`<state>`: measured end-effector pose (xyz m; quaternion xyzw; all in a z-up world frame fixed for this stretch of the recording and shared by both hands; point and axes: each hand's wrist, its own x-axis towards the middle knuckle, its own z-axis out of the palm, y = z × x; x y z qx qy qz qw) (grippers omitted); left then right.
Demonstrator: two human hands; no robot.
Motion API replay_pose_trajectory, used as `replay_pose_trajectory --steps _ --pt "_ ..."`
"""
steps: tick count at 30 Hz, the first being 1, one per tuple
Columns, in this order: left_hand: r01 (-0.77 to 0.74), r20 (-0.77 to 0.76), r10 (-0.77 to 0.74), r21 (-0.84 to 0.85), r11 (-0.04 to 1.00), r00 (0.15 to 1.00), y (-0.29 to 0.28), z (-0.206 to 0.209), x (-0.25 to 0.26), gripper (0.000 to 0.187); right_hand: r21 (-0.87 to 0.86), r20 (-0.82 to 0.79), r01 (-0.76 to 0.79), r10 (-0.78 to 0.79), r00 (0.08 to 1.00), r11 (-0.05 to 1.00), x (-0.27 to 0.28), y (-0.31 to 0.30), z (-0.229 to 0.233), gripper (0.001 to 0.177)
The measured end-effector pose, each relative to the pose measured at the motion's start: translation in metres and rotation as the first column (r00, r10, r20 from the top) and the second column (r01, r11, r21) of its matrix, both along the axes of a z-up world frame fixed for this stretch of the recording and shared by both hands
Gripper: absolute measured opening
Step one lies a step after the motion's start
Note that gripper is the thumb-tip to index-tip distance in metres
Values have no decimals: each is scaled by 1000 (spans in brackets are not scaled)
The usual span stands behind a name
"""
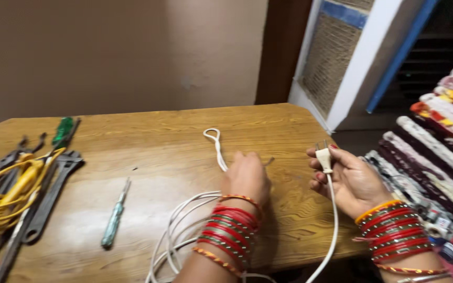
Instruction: The person uses a screwdriver to remove screws from a red plastic reel, then pulls out a white electrical cord. They proceed to open the plug end of the cord and manipulate the internal wires with a small tool.
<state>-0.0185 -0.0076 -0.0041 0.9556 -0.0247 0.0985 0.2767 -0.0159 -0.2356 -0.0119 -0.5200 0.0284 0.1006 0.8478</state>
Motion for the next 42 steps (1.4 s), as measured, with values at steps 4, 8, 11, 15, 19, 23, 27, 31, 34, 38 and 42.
replay_pose_trajectory --steps 4,8,11,15,19,23,27,31,34,38,42 --pt "7 -85 -1 78 997 996 -10 -22 1 16 -8 17 -36 36 999 999 0 5 -3 43" --pt "34 -109 -13 187 982 994 -16 -25 -1 13 -4 40 -71 71 997 998 -1 8 -4 43" --pt "62 -140 -30 226 972 990 -13 -15 -4 14 18 67 -103 102 993 994 -4 11 -1 42" --pt "-25 -69 36 160 987 997 -1 4 -5 17 -6 65 -62 62 996 998 -8 16 4 44" --pt "-231 61 229 19 973 971 59 21 14 19 22 74 -78 77 994 997 -11 18 6 39" --pt "-335 27 341 272 902 940 169 13 11 34 42 51 -96 94 994 995 -14 10 8 37" --pt "-330 -303 529 517 790 793 244 -17 -1 49 95 39 -137 134 990 986 -14 2 5 35" --pt "-353 -237 494 455 817 837 245 -19 -1 31 73 51 -146 143 988 987 -14 -3 -2 37" --pt "-357 -192 423 302 884 886 220 21 -13 27 119 77 -171 162 984 978 -11 -3 -7 37" --pt "-140 -224 66 -332 933 972 130 88 -13 24 188 74 -174 162 984 967 -12 -2 -6 37" --pt "256 -39 -265 -155 954 964 42 120 -24 26 227 11 -85 84 996 970 -13 4 4 38"
